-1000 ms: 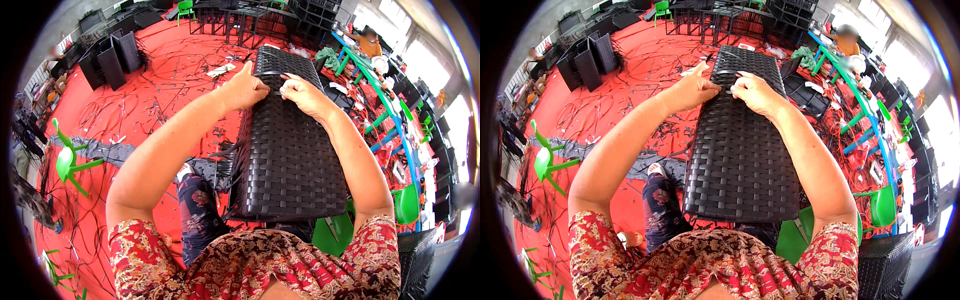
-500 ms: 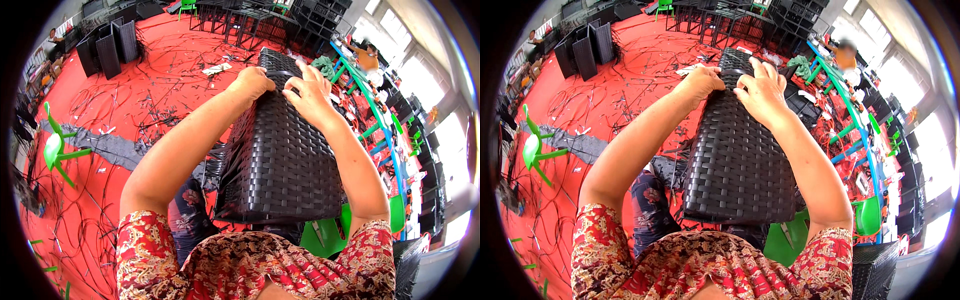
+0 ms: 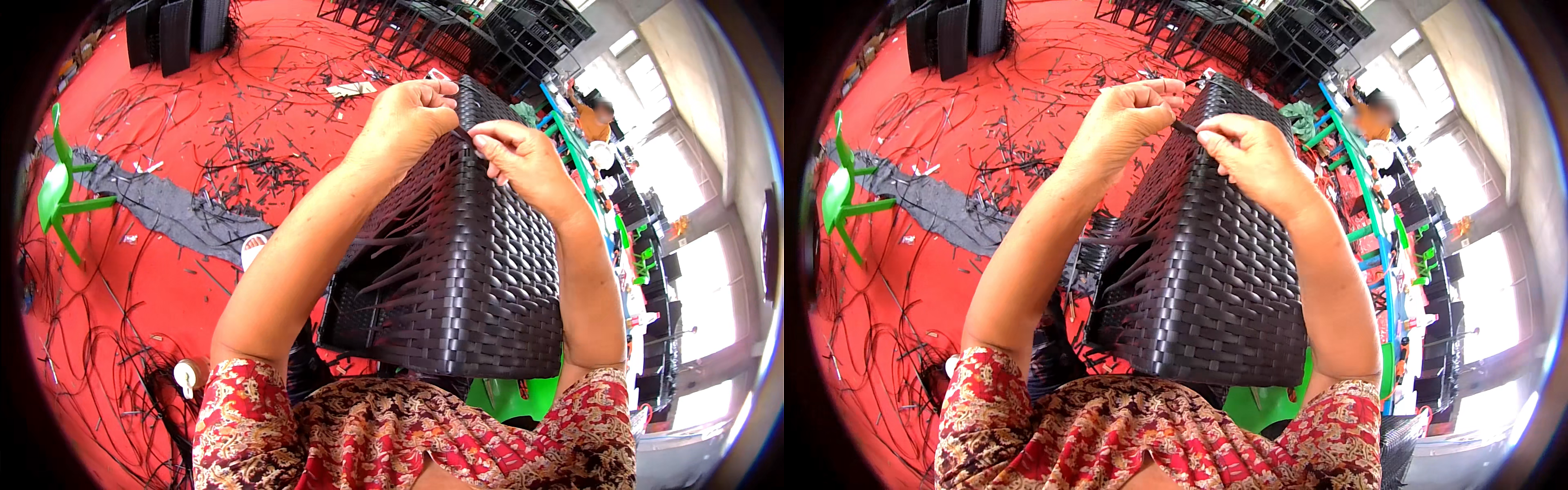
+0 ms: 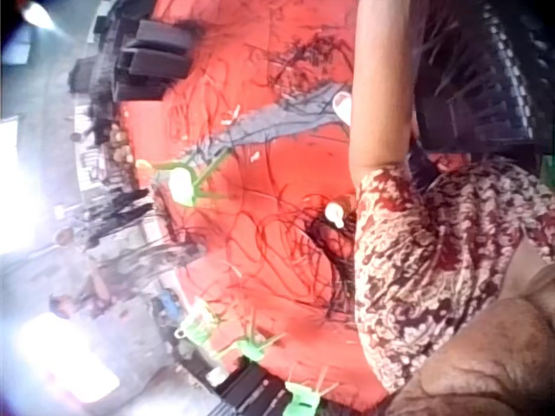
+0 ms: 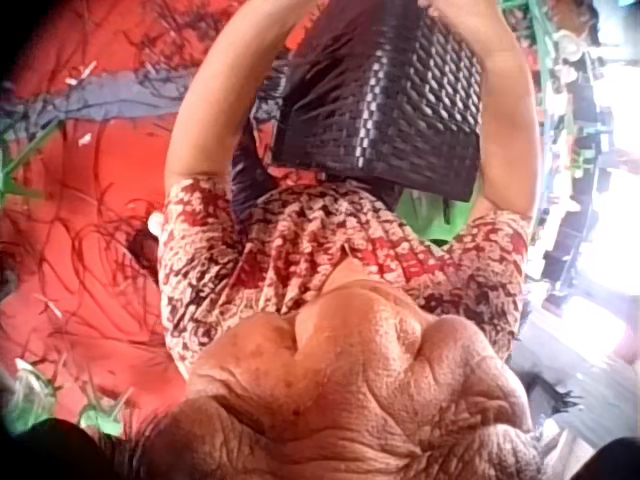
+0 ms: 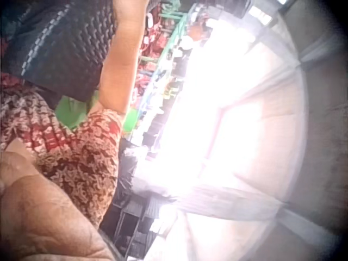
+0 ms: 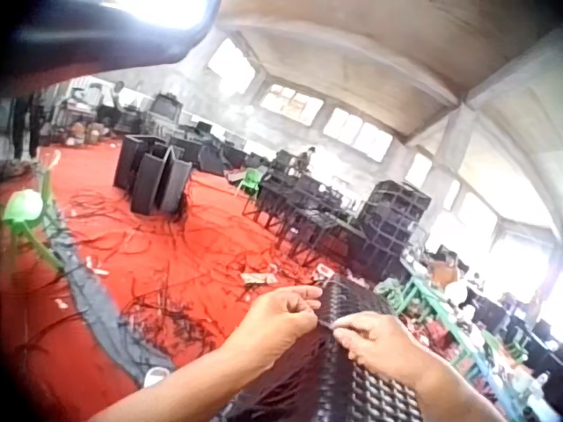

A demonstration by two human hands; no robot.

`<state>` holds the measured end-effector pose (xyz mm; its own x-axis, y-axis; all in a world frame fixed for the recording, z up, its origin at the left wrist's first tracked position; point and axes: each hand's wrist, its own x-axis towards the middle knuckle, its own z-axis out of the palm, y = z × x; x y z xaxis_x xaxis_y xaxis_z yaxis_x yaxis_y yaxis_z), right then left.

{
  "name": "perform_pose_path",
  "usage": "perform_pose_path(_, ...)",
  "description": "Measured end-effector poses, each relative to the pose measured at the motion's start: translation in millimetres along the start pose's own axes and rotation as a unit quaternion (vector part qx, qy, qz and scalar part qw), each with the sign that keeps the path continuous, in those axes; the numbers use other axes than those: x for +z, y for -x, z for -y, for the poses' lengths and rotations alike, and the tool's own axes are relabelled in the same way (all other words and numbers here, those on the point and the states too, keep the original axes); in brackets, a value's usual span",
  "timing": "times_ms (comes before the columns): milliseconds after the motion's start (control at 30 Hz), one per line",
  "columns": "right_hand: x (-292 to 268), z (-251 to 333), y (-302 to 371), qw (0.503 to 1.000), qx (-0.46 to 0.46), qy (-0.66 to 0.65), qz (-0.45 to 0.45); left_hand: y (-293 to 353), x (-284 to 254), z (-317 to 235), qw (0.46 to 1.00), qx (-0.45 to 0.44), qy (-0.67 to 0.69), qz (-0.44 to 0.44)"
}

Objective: The person weaves black strips into a wicker furniture component by hand, threading the material through the framework and pulling it tight.

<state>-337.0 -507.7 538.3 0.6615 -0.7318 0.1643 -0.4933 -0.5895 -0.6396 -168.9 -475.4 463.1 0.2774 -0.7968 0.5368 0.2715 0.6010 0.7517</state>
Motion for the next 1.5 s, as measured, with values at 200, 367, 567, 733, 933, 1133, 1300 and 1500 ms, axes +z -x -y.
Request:
perform_pose_path(200,-11,-11,-18,0.998,0.047,0.026,0.036,19,-5,26,0.990,-0.087,0.114,-0.007)
perform_pose_path(367,-10,-10,-16,1.000,-0.002,0.008,-0.024,36,10,62,0.995,-0.032,-0.092,-0.002)
perform_pose_path(567,-10,-4,-7,0.997,-0.013,0.055,-0.047,38,17,79,0.990,0.032,-0.134,-0.009)
perform_pose_path(733,-11,-2,-5,1.000,-0.010,0.008,-0.025,42,16,74,0.993,0.044,-0.106,-0.004)
perform_pose_path(933,-14,-3,-5,1.000,0.003,-0.024,-0.011,44,19,71,0.995,0.046,-0.089,-0.008)
perform_pose_path(1133,-14,-4,-9,0.999,0.002,0.030,-0.021,45,23,74,0.996,0.044,-0.074,-0.010)
perform_pose_path(1300,-12,-9,-16,0.996,-0.002,0.086,-0.026,45,24,80,0.998,0.045,-0.042,-0.012)
perform_pose_path(1500,-14,-12,-19,0.999,0.033,0.030,-0.030,44,23,83,0.994,-0.029,0.101,-0.018)
